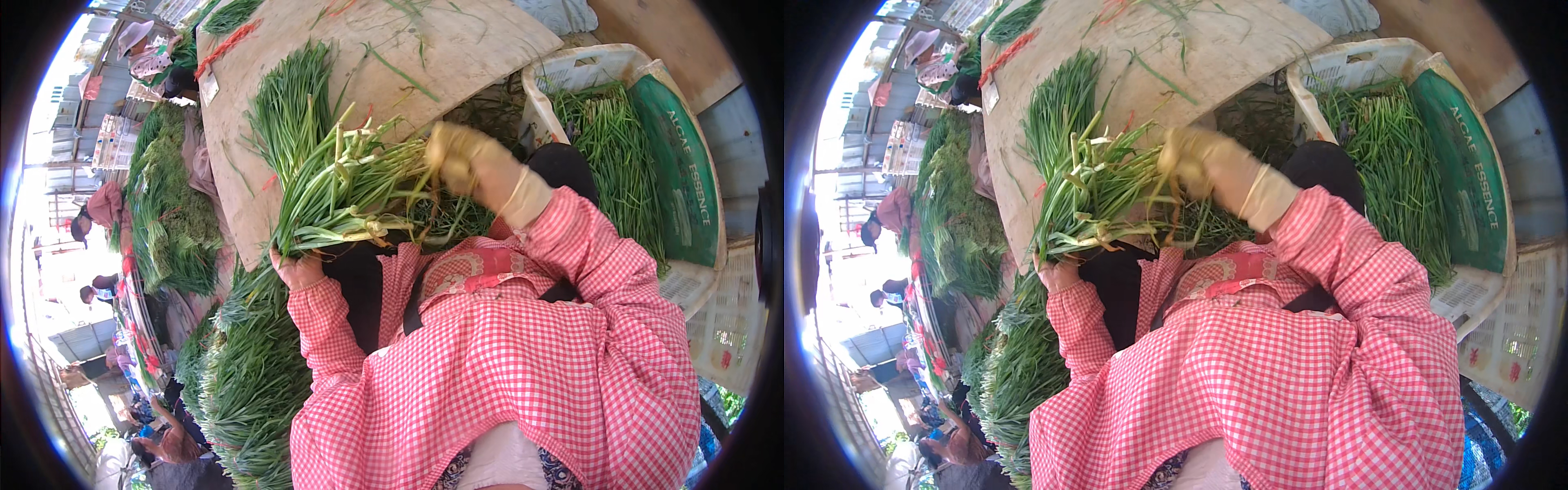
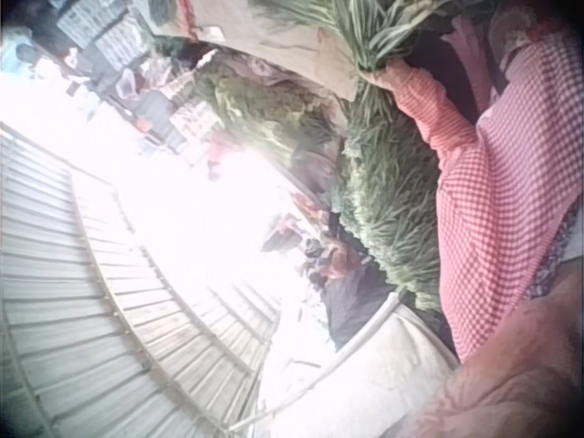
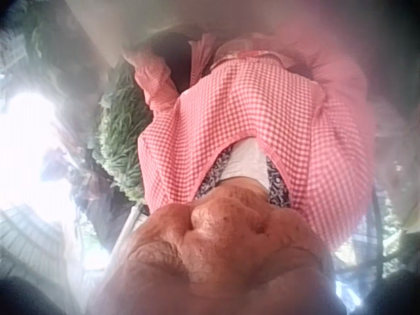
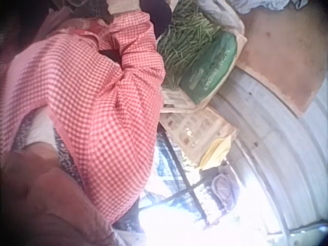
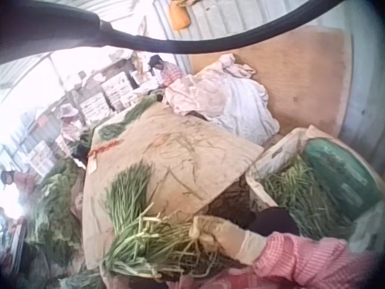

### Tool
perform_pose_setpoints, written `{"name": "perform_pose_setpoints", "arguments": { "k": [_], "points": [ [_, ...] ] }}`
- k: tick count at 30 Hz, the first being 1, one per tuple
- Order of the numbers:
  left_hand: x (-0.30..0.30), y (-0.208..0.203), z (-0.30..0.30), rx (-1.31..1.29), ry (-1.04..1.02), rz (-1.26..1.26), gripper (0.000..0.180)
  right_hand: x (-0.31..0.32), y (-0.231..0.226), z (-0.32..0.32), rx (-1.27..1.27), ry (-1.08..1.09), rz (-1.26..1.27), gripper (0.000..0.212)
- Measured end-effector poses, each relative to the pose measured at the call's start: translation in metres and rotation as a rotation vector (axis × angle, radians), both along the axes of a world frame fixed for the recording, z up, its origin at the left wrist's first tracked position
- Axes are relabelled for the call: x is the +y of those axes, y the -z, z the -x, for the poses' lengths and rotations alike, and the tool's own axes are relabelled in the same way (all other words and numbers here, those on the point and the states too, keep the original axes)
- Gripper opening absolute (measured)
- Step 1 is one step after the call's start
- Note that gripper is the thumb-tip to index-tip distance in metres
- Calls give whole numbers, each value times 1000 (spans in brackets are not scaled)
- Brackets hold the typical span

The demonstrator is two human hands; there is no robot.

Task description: The person gathers green vegetables into bundles by hand, secures them with ties, and places the completed bundles into a plastic crate.

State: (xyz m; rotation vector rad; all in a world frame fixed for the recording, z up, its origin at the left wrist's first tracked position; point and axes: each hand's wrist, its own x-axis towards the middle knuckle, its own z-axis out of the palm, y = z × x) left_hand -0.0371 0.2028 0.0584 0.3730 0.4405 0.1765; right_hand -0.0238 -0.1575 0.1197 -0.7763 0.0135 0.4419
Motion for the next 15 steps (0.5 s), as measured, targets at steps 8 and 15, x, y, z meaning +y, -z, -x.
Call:
{"name": "perform_pose_setpoints", "arguments": {
  "k": [8,15],
  "points": [
    [-26,-9,6,24,64,-73,34,22,-6,-26,-664,-172,1431,58],
    [-28,-1,5,15,99,-123,34,31,74,-34,-571,-332,664,20]
  ]
}}
